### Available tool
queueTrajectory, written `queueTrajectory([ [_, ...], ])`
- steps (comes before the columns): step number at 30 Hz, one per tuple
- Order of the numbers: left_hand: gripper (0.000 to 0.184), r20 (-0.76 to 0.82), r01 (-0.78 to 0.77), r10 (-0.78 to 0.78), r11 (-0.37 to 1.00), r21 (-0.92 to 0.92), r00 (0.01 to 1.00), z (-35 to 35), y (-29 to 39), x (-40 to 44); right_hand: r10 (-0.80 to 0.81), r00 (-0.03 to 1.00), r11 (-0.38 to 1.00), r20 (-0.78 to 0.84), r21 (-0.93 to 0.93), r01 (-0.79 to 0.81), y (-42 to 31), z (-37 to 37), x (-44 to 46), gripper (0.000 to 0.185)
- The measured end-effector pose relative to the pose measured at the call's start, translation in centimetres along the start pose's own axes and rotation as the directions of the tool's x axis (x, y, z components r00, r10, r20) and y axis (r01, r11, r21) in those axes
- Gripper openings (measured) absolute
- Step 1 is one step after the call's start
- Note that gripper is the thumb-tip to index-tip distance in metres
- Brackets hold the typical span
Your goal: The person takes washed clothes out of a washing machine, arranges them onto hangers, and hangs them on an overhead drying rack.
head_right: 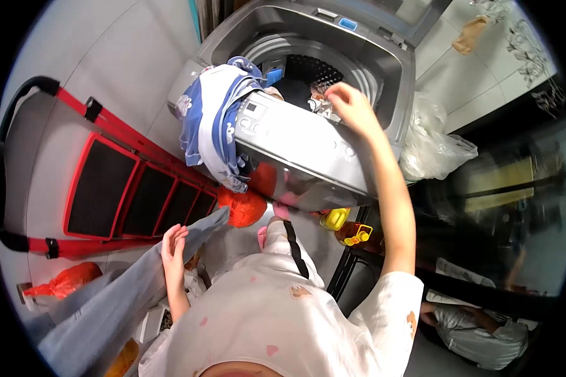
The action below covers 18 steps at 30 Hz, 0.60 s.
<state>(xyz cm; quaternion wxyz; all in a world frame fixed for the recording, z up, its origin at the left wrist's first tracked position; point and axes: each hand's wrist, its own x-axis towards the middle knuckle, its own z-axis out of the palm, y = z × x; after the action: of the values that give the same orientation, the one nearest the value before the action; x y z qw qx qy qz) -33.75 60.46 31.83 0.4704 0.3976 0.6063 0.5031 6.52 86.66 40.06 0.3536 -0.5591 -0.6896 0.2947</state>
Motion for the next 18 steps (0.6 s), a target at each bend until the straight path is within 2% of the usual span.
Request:
queueTrajectory([
  [2, 0.031, 0.006, 0.049, -0.049, 0.999, -0.009, 0.999, 0.6, -0.4, 1.4, 0.147, 0.972, 0.989, 0.185, -0.060, -0.138, 4.3, -1.0, 5.8, 0.015],
  [3, 0.027, -0.024, 0.047, -0.047, 0.999, 0.004, 0.999, 1.5, -0.4, 2.1, 0.170, 0.942, 0.985, 0.290, -0.028, -0.169, 5.9, -1.2, 8.5, 0.017],
  [4, 0.026, -0.041, 0.081, -0.081, 0.997, 0.001, 0.996, 2.0, -0.7, 3.0, 0.266, 0.896, 0.964, 0.355, -0.105, -0.245, 7.1, -1.5, 11.1, 0.020],
  [6, 0.025, -0.075, 0.145, -0.145, 0.989, -0.008, 0.987, 2.6, -2.6, 4.8, 0.423, 0.829, 0.905, 0.366, -0.219, -0.365, 12.8, -0.8, 16.4, 0.022],
  [8, 0.021, -0.108, 0.207, -0.207, 0.978, -0.009, 0.972, 2.9, -5.9, 6.4, 0.581, 0.728, 0.779, 0.365, -0.507, -0.369, 16.9, 0.2, 20.4, 0.025],
  [10, 0.016, -0.078, 0.286, -0.281, 0.956, 0.070, 0.957, 1.9, -10.6, 6.8, 0.640, 0.699, 0.703, 0.319, -0.610, -0.365, 20.3, 1.4, 22.5, 0.026],
  [12, 0.012, -0.146, 0.403, -0.386, 0.908, 0.115, 0.911, 0.8, -14.3, 5.6, 0.696, 0.645, 0.672, 0.315, -0.603, -0.430, 24.9, 3.2, 23.9, 0.026],
  [14, 0.007, -0.205, 0.383, -0.341, 0.896, 0.224, 0.918, -2.2, -20.1, 3.2, 0.701, 0.616, 0.699, 0.360, -0.522, -0.490, 27.3, 5.0, 24.0, 0.024],
  [15, 0.007, -0.233, 0.423, -0.381, 0.890, 0.170, 0.895, -2.5, -20.8, 2.1, 0.755, 0.511, 0.654, 0.410, -0.416, -0.632, 30.0, 6.6, 24.4, 0.023],
  [16, 0.007, -0.258, 0.463, -0.423, 0.879, 0.115, 0.869, -2.9, -21.2, 1.2, 0.757, 0.526, 0.646, 0.387, -0.329, -0.689, 30.1, 7.7, 23.8, 0.020],
  [17, 0.007, -0.281, 0.501, -0.468, 0.863, 0.059, 0.838, -3.0, -21.1, 0.7, 0.735, 0.562, 0.656, 0.379, -0.189, -0.730, 34.4, 10.2, 23.2, 0.017],
  [18, 0.007, -0.277, 0.563, -0.527, 0.824, 0.064, 0.803, -2.6, -20.5, 0.6, 0.742, 0.558, 0.646, 0.372, -0.174, -0.743, 37.7, 12.8, 22.5, 0.010],
])
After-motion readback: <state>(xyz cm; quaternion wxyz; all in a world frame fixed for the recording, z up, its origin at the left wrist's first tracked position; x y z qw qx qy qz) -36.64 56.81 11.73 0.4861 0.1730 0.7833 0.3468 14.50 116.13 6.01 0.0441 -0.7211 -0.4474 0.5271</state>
